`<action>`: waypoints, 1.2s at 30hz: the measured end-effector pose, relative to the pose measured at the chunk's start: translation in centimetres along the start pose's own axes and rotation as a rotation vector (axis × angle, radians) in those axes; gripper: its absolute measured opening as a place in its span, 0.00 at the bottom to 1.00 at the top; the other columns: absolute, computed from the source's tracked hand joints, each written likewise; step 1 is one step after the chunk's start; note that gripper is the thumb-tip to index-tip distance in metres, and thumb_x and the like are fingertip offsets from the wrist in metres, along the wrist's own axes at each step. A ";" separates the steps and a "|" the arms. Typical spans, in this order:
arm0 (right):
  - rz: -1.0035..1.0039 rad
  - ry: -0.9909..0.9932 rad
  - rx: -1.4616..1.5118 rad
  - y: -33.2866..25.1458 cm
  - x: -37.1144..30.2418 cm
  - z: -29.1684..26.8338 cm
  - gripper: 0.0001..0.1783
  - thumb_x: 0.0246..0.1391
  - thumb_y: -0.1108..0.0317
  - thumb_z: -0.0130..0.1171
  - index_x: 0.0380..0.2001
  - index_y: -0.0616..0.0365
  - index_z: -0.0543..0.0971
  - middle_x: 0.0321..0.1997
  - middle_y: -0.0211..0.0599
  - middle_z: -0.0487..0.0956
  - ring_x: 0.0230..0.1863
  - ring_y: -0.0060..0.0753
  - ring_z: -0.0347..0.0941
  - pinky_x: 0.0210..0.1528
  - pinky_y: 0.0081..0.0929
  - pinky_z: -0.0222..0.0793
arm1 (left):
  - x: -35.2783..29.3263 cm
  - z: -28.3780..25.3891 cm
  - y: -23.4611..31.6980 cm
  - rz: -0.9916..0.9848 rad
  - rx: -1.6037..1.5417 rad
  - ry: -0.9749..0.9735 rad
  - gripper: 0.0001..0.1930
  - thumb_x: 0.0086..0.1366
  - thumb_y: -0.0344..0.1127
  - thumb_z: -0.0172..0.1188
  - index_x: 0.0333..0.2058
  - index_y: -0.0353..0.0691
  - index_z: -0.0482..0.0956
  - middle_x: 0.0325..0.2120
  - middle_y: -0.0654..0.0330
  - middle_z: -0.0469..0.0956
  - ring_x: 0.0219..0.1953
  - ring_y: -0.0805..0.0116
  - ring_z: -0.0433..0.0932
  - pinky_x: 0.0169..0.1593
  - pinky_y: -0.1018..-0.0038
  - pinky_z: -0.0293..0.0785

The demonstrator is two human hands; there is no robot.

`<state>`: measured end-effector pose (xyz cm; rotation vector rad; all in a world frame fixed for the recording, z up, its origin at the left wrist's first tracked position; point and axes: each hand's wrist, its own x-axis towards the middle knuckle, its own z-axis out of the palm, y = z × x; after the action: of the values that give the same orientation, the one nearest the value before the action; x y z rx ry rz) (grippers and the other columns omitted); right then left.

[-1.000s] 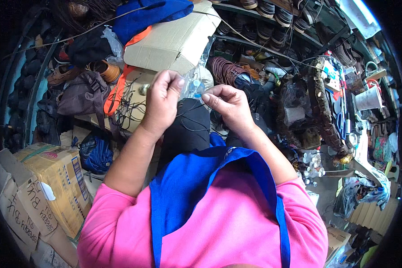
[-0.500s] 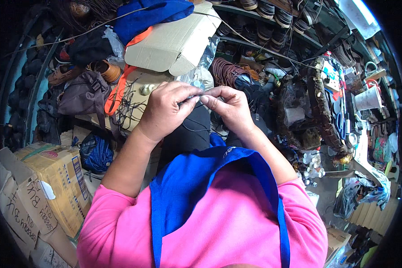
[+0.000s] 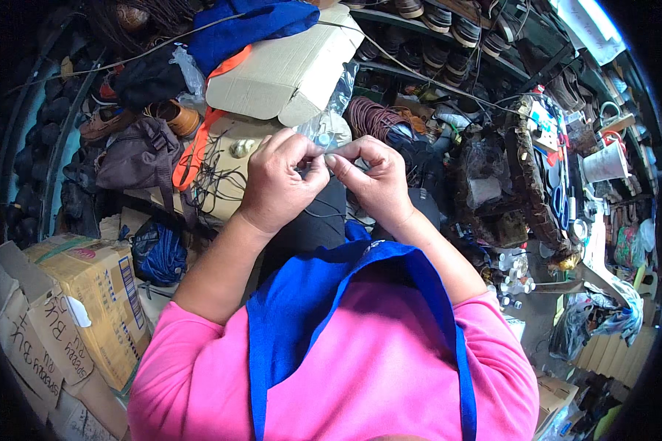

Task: Sewing or stitching parts of a shoe upper together using a needle and thread in a manufacturing environment.

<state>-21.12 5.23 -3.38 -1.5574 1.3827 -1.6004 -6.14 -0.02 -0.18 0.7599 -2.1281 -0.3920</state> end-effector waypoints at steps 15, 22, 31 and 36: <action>0.317 -0.106 0.534 0.6 -0.4 -0.2 0.08 0.49 0.68 0.61 0.29 0.63 0.79 0.28 0.27 0.77 0.30 0.14 0.68 0.34 0.15 0.65 | 0.7 -1.0 -0.7 -0.248 -0.522 -0.209 0.04 0.51 0.23 0.61 0.28 0.34 0.79 0.28 0.61 0.76 0.34 0.74 0.73 0.39 0.79 0.68; 0.321 -0.151 0.481 0.3 -0.4 -0.3 0.08 0.49 0.67 0.62 0.27 0.62 0.79 0.27 0.27 0.77 0.29 0.14 0.68 0.33 0.15 0.64 | 0.5 -0.9 -1.3 -0.261 -0.538 -0.233 0.02 0.57 0.27 0.57 0.29 0.35 0.74 0.24 0.66 0.71 0.29 0.80 0.69 0.35 0.82 0.66; 0.483 -0.119 0.749 0.6 0.1 -0.6 0.06 0.48 0.70 0.61 0.29 0.61 0.77 0.26 0.30 0.76 0.30 0.20 0.70 0.38 0.18 0.63 | 0.4 0.0 -3.6 -0.801 -1.341 -0.112 0.07 0.61 0.34 0.55 0.29 0.37 0.74 0.25 0.64 0.73 0.27 0.76 0.69 0.35 0.81 0.67; 0.389 -0.051 0.773 1.4 0.3 -0.6 0.08 0.44 0.68 0.64 0.28 0.60 0.80 0.39 0.34 0.74 0.44 0.24 0.67 0.49 0.24 0.59 | -0.3 0.4 -2.8 -0.511 -0.929 -0.428 0.09 0.59 0.28 0.56 0.38 0.33 0.75 0.31 0.63 0.75 0.34 0.77 0.72 0.40 0.80 0.69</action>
<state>-22.14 4.68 -4.39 -0.8063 0.8063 -1.5571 -5.20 -1.95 -2.05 0.6634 -1.7598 -1.7880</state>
